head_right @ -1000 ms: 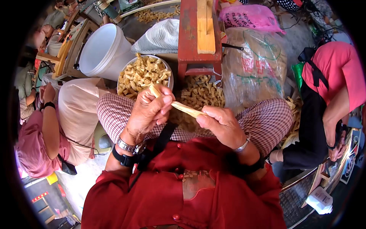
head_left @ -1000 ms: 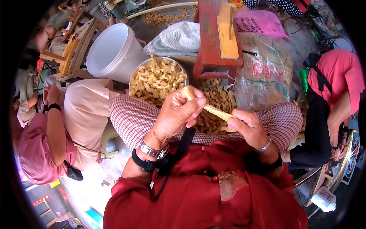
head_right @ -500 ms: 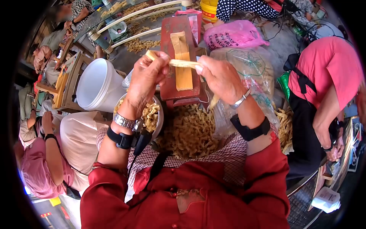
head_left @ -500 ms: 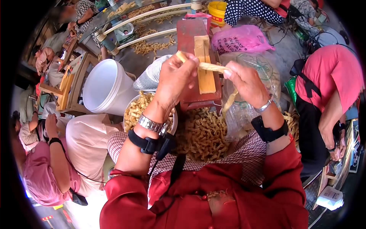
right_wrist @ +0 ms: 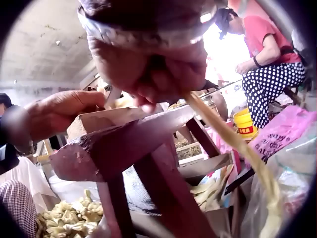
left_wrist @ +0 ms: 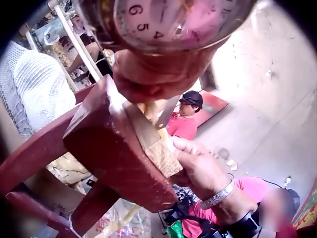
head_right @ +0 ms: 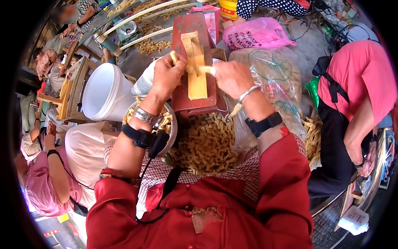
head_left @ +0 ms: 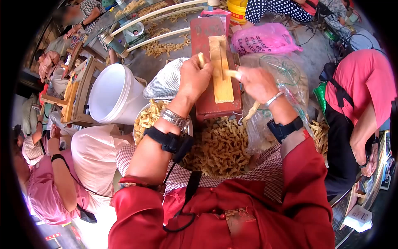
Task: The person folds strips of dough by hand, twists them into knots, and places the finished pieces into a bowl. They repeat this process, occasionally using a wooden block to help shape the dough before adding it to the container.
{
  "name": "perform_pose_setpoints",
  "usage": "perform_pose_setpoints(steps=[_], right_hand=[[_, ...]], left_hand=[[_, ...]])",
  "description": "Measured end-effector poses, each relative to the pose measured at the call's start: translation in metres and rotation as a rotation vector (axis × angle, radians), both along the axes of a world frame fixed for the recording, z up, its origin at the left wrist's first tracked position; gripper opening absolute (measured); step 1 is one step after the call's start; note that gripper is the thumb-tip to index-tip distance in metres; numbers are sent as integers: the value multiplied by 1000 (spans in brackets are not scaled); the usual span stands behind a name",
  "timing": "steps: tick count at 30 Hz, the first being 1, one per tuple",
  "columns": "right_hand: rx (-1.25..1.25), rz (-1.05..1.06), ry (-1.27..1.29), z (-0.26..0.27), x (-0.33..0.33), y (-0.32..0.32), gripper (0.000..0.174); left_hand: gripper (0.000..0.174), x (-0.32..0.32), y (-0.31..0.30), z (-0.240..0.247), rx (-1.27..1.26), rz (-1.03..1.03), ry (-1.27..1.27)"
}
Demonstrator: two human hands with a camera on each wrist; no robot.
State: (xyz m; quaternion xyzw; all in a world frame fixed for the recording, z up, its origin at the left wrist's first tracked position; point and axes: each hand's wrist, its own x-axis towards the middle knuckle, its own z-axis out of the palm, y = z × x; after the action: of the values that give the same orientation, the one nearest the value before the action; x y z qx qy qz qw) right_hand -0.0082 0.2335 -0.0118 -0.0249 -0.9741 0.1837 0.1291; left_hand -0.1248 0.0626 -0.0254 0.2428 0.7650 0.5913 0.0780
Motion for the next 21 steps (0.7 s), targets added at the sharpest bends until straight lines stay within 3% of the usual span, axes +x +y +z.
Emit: perform_pose_setpoints(steps=[3,4,7,12,17,19,21], right_hand=[[-251,-44,-65,-7,19,1,16],[-456,-15,11,-12,28,2,19],[-837,-56,-101,13,55,-19,24],[-843,129,-100,43,99,-79,23],[-806,329,-95,20,116,-138,21],[-737,423,-31,-3,119,-157,24],[-649,552,134,-4,117,-180,25]], left_hand=[[12,10,-19,21,-10,-5,-269],[18,15,-28,27,39,-98,-297],[23,52,-51,62,-42,-200,-362],[23,104,-92,30,-97,-297,-508],[21,150,-123,-39,53,-267,-823],[29,165,-134,-76,80,-337,-859],[37,173,-142,-72,245,-450,-555]])
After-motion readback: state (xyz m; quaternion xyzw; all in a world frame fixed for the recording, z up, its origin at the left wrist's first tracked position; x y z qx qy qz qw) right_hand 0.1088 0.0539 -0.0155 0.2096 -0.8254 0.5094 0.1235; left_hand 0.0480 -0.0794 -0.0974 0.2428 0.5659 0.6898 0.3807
